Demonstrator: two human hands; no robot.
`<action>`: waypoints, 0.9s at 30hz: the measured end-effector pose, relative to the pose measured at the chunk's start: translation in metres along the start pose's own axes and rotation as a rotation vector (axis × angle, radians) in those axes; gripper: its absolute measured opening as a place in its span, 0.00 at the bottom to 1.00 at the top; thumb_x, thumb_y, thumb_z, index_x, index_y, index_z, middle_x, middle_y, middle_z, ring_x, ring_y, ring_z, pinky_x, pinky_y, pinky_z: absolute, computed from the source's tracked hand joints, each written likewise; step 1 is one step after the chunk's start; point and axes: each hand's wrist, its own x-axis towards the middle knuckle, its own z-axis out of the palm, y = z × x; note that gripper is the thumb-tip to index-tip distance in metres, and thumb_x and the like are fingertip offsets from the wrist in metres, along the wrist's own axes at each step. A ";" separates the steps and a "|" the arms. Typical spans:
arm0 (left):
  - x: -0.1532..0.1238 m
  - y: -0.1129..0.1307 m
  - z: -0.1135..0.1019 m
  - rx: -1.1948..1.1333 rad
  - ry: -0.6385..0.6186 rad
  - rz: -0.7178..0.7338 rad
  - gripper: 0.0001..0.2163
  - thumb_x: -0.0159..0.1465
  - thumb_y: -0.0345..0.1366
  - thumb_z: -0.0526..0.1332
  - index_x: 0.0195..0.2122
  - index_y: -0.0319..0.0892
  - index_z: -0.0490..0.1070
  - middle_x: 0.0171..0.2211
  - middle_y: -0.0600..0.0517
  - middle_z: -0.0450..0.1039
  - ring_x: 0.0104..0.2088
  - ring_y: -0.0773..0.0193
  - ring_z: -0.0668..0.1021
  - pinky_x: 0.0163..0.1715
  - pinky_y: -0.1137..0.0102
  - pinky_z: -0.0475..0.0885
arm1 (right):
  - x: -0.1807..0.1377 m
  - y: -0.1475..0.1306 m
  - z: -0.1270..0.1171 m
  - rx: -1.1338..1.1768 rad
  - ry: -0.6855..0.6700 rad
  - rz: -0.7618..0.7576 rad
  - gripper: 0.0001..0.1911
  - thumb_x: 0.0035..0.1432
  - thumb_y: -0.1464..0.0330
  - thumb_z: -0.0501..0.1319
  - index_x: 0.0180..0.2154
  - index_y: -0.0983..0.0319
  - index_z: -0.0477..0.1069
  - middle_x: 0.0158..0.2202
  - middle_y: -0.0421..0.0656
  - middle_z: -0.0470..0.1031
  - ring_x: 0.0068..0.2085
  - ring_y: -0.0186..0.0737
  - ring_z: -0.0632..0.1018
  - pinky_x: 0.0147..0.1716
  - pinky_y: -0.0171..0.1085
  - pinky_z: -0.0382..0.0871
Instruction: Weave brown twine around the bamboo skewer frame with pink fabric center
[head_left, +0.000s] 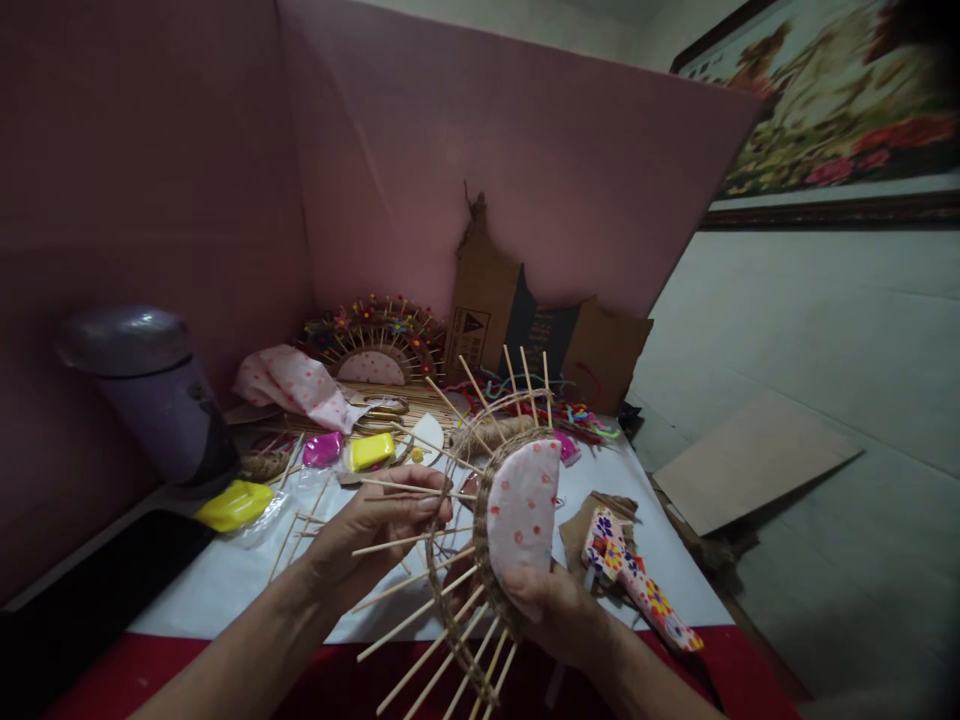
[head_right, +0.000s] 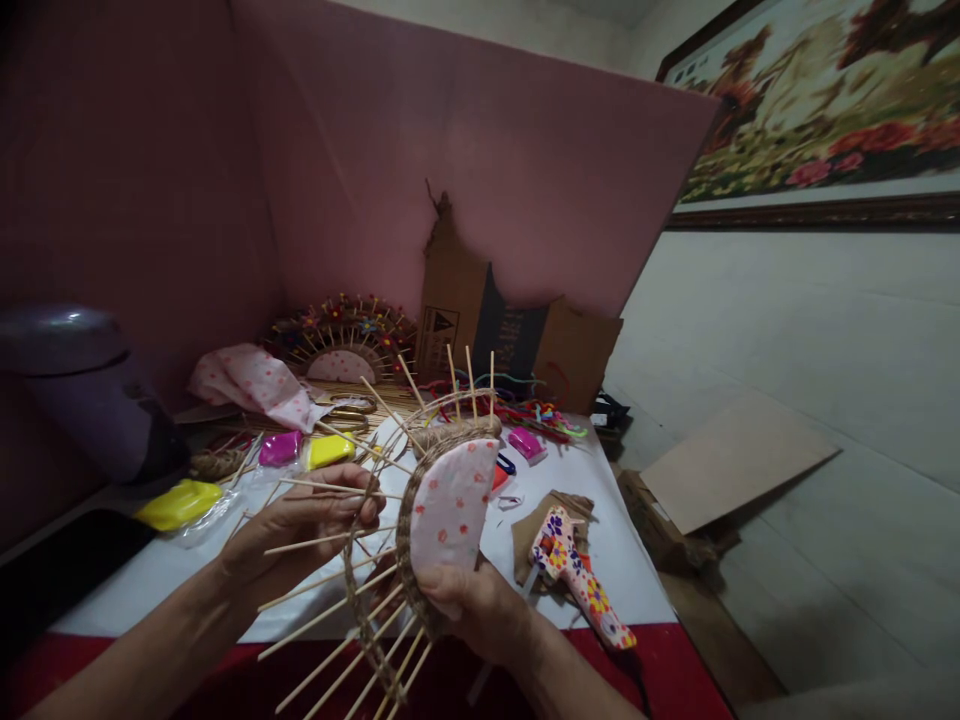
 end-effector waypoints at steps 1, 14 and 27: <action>0.000 0.000 0.000 -0.001 -0.003 0.001 0.07 0.48 0.24 0.65 0.30 0.36 0.74 0.25 0.49 0.73 0.28 0.67 0.74 0.34 0.73 0.67 | 0.000 0.000 0.000 0.000 -0.008 -0.001 0.16 0.46 0.64 0.61 0.39 0.63 0.72 0.29 0.45 0.75 0.35 0.43 0.75 0.39 0.42 0.66; 0.000 -0.002 -0.005 -0.052 -0.011 0.012 0.16 0.47 0.23 0.64 0.39 0.39 0.74 0.27 0.49 0.73 0.28 0.67 0.74 0.34 0.72 0.66 | 0.002 0.001 -0.002 0.004 -0.030 -0.007 0.19 0.45 0.64 0.61 0.41 0.64 0.72 0.32 0.47 0.75 0.33 0.43 0.75 0.34 0.41 0.68; -0.001 -0.001 -0.005 0.020 -0.073 -0.001 0.09 0.49 0.24 0.63 0.33 0.33 0.75 0.28 0.48 0.73 0.28 0.69 0.72 0.33 0.74 0.65 | 0.003 -0.001 0.000 0.007 -0.039 -0.007 0.15 0.44 0.65 0.61 0.36 0.66 0.73 0.30 0.46 0.74 0.30 0.38 0.74 0.34 0.38 0.66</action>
